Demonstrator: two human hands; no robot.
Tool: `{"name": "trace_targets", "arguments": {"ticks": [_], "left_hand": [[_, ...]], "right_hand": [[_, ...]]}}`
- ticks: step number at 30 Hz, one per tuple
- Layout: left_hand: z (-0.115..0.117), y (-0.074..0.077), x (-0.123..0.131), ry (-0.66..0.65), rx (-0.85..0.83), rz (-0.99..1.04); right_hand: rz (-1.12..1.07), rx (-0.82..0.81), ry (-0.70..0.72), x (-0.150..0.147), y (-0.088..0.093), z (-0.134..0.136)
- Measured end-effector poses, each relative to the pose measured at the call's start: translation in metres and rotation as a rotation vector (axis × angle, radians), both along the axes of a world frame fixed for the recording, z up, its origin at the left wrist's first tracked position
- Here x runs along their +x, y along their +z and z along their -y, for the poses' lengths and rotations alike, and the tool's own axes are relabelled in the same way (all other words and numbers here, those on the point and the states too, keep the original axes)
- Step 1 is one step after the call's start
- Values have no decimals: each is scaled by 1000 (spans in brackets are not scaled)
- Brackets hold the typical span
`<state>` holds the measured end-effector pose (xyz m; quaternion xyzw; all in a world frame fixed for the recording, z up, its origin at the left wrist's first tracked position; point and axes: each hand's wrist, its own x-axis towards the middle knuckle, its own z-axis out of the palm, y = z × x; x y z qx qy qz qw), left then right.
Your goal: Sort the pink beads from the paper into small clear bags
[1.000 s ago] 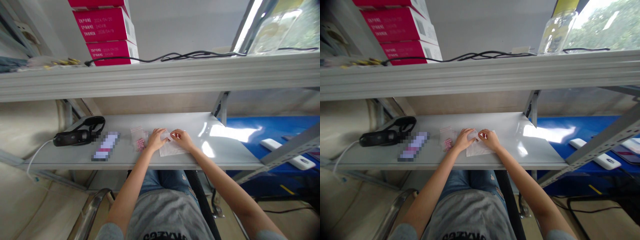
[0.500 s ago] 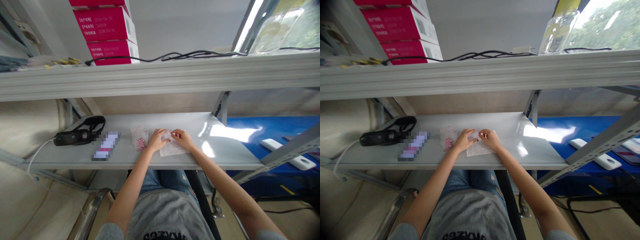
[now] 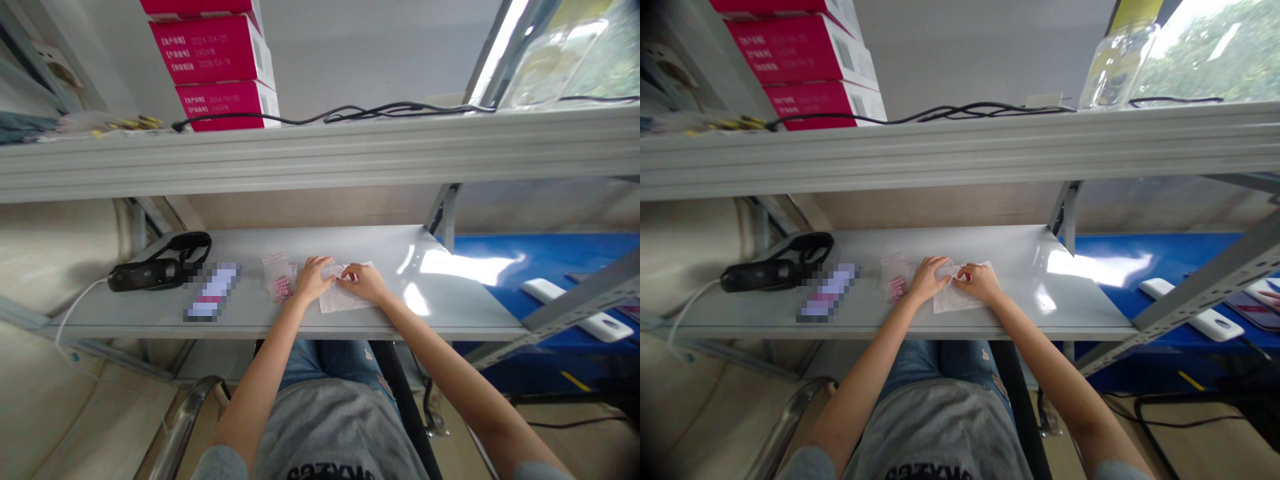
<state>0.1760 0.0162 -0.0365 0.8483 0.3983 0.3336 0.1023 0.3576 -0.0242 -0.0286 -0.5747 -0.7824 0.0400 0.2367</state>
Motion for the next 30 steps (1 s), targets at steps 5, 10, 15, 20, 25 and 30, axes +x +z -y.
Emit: {"name": "trace_targets", "arguments": {"ticks": [5, 10, 15, 20, 25, 30], "left_hand": [[0, 0, 1, 1, -5, 10], [1, 0, 0, -7, -6, 13], [0, 0, 0, -4, -2, 14], [1, 0, 0, -32, 3, 17], [4, 2, 2, -87, -12, 17], [4, 4, 2, -92, -7, 27]], "right_hand": [[112, 1, -18, -5, 4, 3], [102, -11, -24, -5, 3, 3], [-46, -4, -147, 0, 0, -2], [-175, 17, -204, 5, -4, -7], [-202, 20, -141, 2, -5, -7], [-221, 23, -105, 1, -4, -7]]}}
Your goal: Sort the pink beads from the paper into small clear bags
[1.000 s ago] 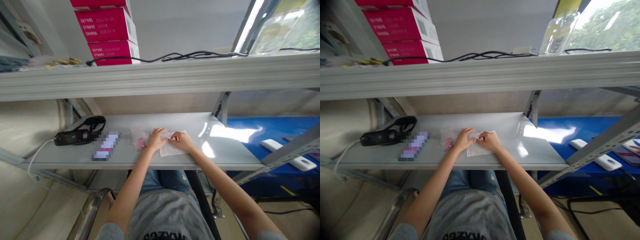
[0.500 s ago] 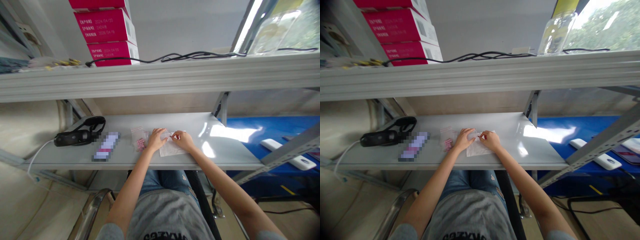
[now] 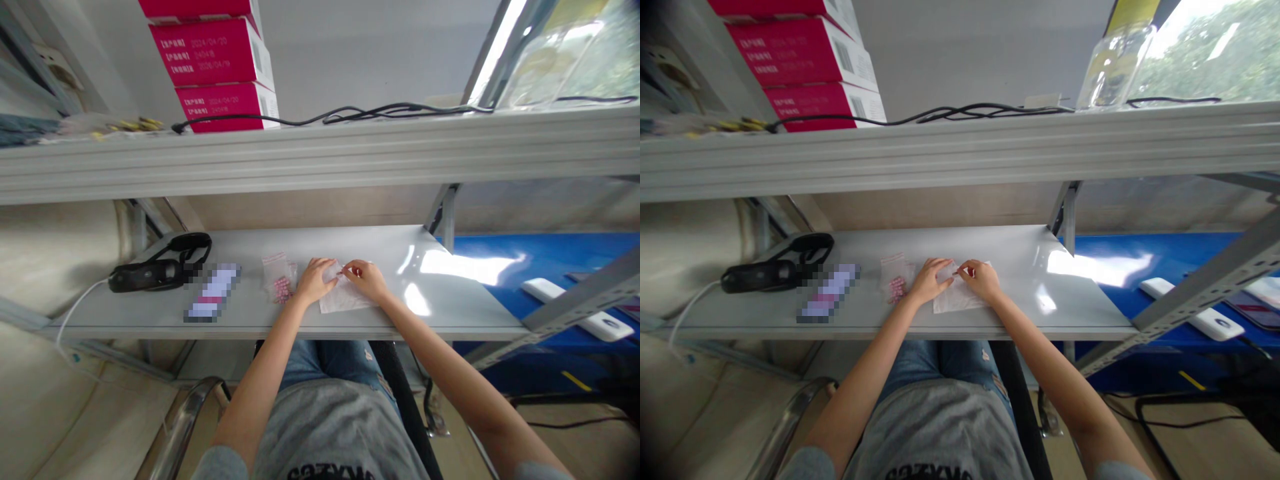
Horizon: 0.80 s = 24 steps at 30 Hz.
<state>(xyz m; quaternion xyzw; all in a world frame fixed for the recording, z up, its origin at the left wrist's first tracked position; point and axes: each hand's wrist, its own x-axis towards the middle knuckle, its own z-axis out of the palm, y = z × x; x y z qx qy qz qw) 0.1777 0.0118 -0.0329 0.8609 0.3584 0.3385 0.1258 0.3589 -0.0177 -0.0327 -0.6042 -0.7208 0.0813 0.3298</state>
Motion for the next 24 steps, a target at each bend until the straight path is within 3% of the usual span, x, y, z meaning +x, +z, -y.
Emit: {"name": "trace_targets", "arguments": {"ticks": [10, 15, 24], "left_hand": [[2, 3, 1, -4, -48, 114], [3, 10, 2, -55, -313, 312], [1, 11, 6, -381, -976, 754]], "right_hand": [[-168, 33, 24, 5, 5, 0], [-335, -9, 141, 4, 8, -1], [-639, -113, 220, -1, 11, 5]]}}
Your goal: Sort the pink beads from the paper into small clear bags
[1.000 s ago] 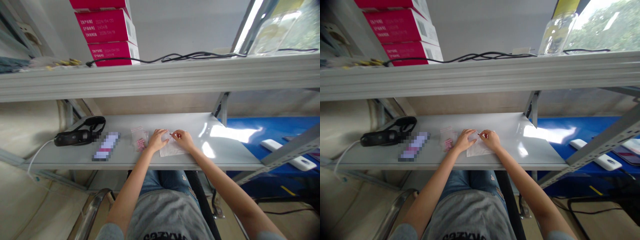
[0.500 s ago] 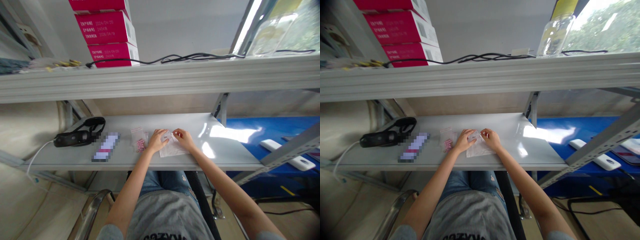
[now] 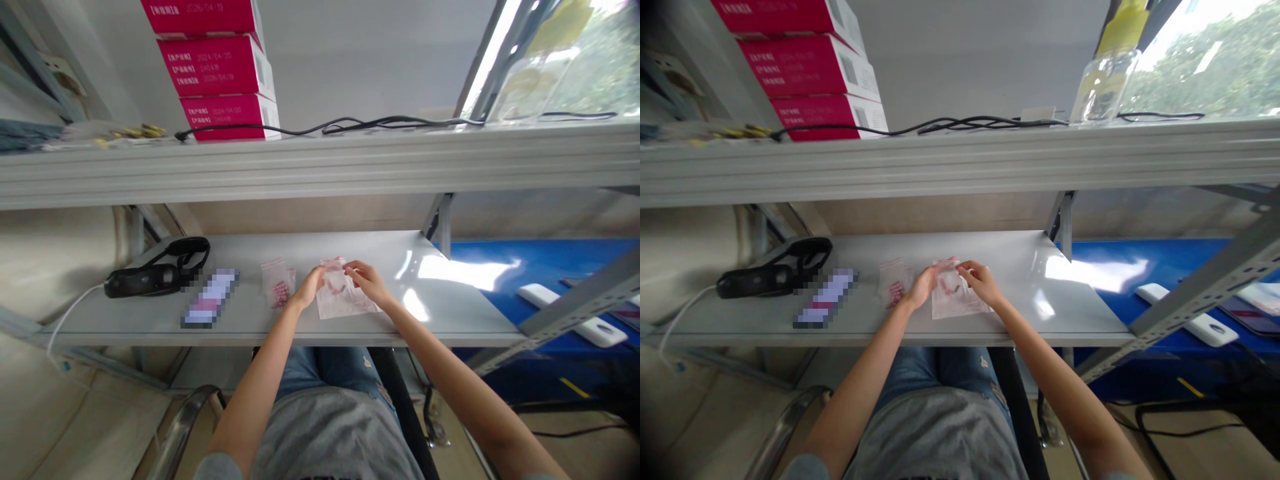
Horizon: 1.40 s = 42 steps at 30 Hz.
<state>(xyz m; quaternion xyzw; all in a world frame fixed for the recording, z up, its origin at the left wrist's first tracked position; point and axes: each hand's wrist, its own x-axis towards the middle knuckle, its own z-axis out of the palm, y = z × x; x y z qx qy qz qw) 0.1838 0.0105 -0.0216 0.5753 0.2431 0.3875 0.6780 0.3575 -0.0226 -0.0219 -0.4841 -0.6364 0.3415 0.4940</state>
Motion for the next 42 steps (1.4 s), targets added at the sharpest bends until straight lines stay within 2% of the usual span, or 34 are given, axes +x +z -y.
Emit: {"name": "trace_targets", "arguments": {"ticks": [3, 5, 10, 14, 17, 23, 32, 38, 42], "left_hand": [[2, 3, 1, -116, -110, 106], [1, 2, 2, -136, -138, 113], [-5, -10, 3, 9, -184, 22], [-8, -18, 3, 12, -204, -26], [-9, -18, 2, 56, -193, -70], [-7, -15, 1, 301, -95, -86], [-1, -10, 2, 257, 1, -86], [2, -5, 1, 217, 23, -90], [-1, -10, 0, 285, 95, -91]], "right_hand": [[-51, -34, -10, -2, 6, 3], [-71, -37, 2, -4, 11, 6], [-112, -40, -14, -6, 14, 7], [-130, -33, -53, -5, 8, 4], [-137, -33, -71, -6, 7, 5], [-144, -73, -56, -12, 9, 10], [-126, -23, -69, -11, -2, 6], [-136, -104, -46, -16, 7, 14], [-91, -123, 36, -20, 14, 19]]}}
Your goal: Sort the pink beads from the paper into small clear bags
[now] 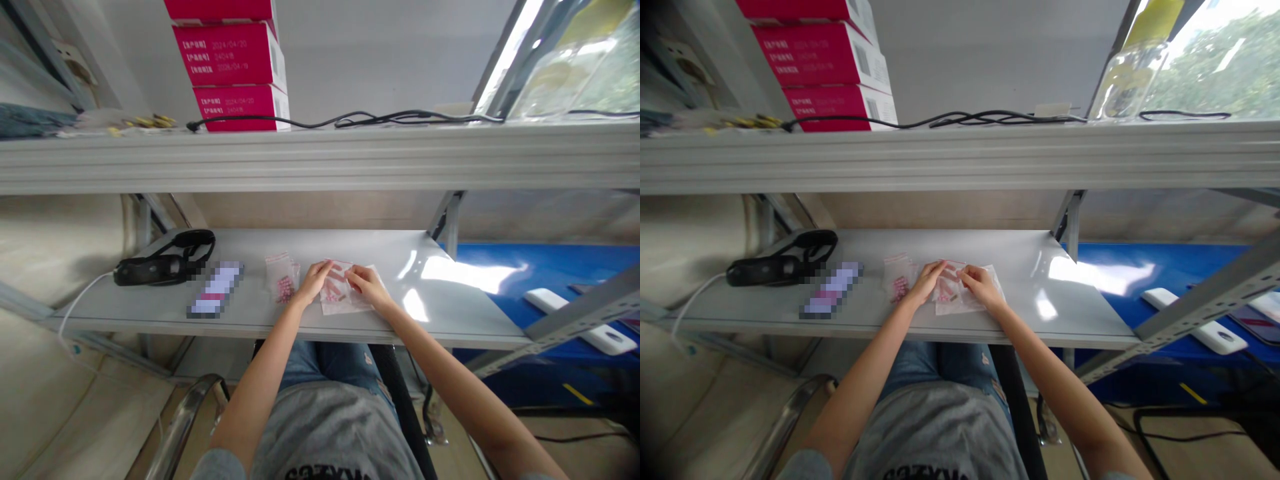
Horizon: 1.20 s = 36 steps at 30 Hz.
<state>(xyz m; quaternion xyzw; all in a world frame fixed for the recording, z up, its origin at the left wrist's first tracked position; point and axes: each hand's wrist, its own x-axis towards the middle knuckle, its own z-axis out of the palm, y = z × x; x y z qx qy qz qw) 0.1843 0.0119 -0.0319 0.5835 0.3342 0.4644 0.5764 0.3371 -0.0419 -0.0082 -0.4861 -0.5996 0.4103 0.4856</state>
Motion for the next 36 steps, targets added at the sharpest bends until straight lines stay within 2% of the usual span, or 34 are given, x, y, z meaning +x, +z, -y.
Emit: {"name": "trace_targets", "arguments": {"ticks": [4, 7, 11, 18, 22, 28, 36], "left_hand": [[-4, -5, -1, 81, 96, -29], [-2, -4, -1, 55, 154, -82], [5, -1, 0, 38, 132, -150], [10, -3, 6, 230, 364, -278], [10, -3, 6, 259, 407, -292], [11, -1, 6, 239, 367, -248], [17, 3, 6, 51, 141, -188]], "right_hand": [[27, 40, 21, 0, -3, -3], [79, 79, -25, 2, -8, -6], [109, 96, -109, -3, -10, -4], [150, 126, -243, -27, -20, -1], [124, 121, -260, -30, -24, -2], [24, 61, -258, -27, -15, 2], [14, 44, -295, -24, -12, 4]]}}
